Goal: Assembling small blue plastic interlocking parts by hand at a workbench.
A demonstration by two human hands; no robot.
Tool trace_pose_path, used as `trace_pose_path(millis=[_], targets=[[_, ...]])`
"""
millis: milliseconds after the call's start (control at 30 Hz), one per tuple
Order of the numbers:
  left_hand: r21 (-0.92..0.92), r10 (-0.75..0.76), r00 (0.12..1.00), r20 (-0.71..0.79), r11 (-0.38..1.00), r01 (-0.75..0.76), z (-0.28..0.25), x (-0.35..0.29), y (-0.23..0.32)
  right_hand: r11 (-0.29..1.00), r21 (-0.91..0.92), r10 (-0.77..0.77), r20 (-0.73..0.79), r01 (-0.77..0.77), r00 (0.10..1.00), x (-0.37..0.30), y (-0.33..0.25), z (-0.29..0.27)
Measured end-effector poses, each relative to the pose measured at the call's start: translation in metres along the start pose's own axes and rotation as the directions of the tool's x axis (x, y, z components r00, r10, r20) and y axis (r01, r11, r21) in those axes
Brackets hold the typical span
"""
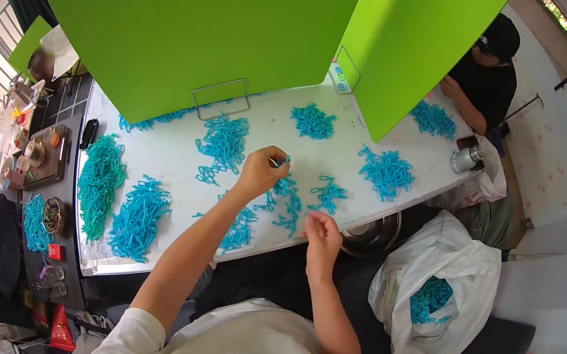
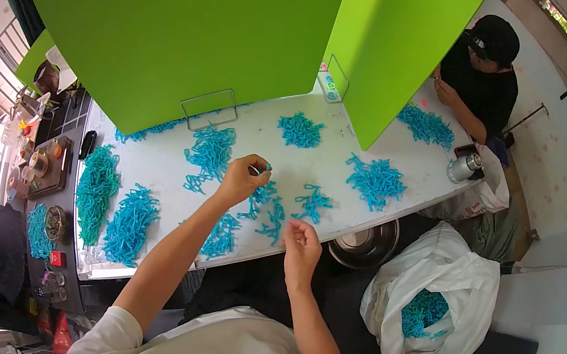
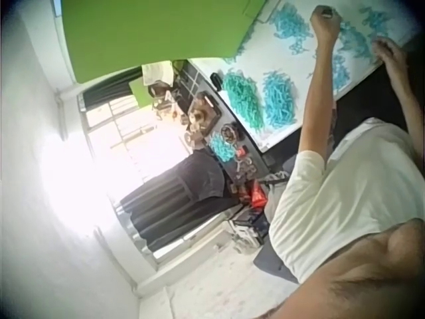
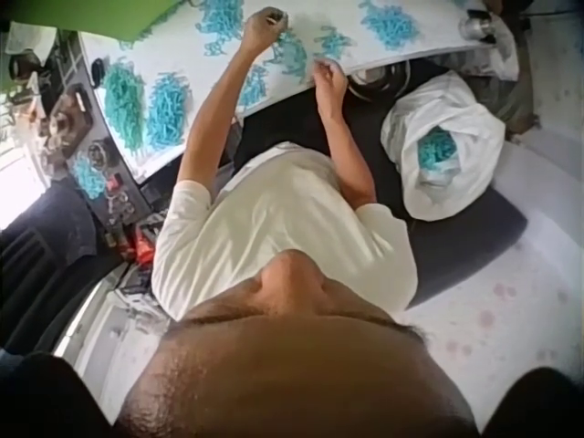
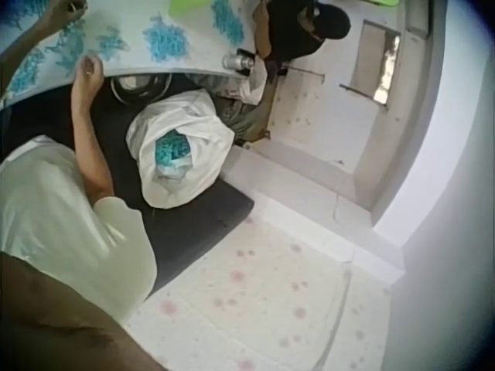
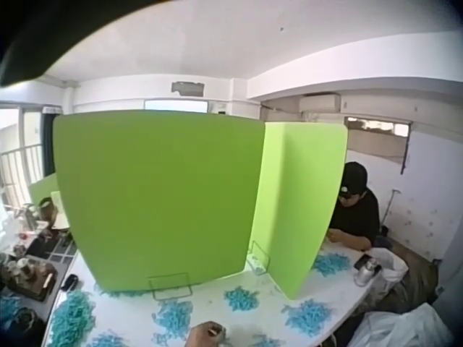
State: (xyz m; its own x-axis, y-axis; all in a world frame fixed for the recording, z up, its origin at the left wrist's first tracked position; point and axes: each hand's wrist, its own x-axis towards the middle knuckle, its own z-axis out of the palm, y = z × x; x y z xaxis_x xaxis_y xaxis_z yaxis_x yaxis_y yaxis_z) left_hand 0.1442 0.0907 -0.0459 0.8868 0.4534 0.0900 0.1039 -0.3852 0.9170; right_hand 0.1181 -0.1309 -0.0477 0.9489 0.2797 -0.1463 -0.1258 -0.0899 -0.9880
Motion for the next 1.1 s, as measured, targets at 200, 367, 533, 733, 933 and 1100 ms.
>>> trace_pose_path(millis=[200,367,533,733,933,1100], targets=[[-0.184,0.041,0.999,0.015,0.982,-0.037,-0.005,-0.068,0.056,0.438,0.716,0.374,0.405,-0.544,0.834,0.0,-0.049,0.033],[0.258,0.233,0.953,-0.192,0.949,-0.18,-0.003,-0.125,0.062,0.276,0.664,0.317,0.62,-0.695,0.718,-0.01,-0.011,0.052],[0.402,0.365,0.868,-0.338,0.889,-0.217,-0.025,-0.145,0.065,0.135,0.614,0.321,0.716,-0.778,0.62,-0.024,-0.01,0.076],[-0.021,0.033,0.886,-0.462,0.999,-0.048,-0.054,-0.154,0.057,0.212,0.557,0.426,0.687,-0.803,0.588,-0.031,-0.014,0.096],[-0.637,-0.362,0.926,0.108,0.69,0.344,-0.105,-0.154,0.03,0.281,0.333,0.567,0.699,-0.9,0.436,-0.037,-0.019,0.079],[-0.666,-0.243,0.941,0.237,0.664,0.339,-0.093,-0.166,0.015,0.273,0.206,0.467,0.826,-0.94,0.317,-0.041,-0.008,0.072]])
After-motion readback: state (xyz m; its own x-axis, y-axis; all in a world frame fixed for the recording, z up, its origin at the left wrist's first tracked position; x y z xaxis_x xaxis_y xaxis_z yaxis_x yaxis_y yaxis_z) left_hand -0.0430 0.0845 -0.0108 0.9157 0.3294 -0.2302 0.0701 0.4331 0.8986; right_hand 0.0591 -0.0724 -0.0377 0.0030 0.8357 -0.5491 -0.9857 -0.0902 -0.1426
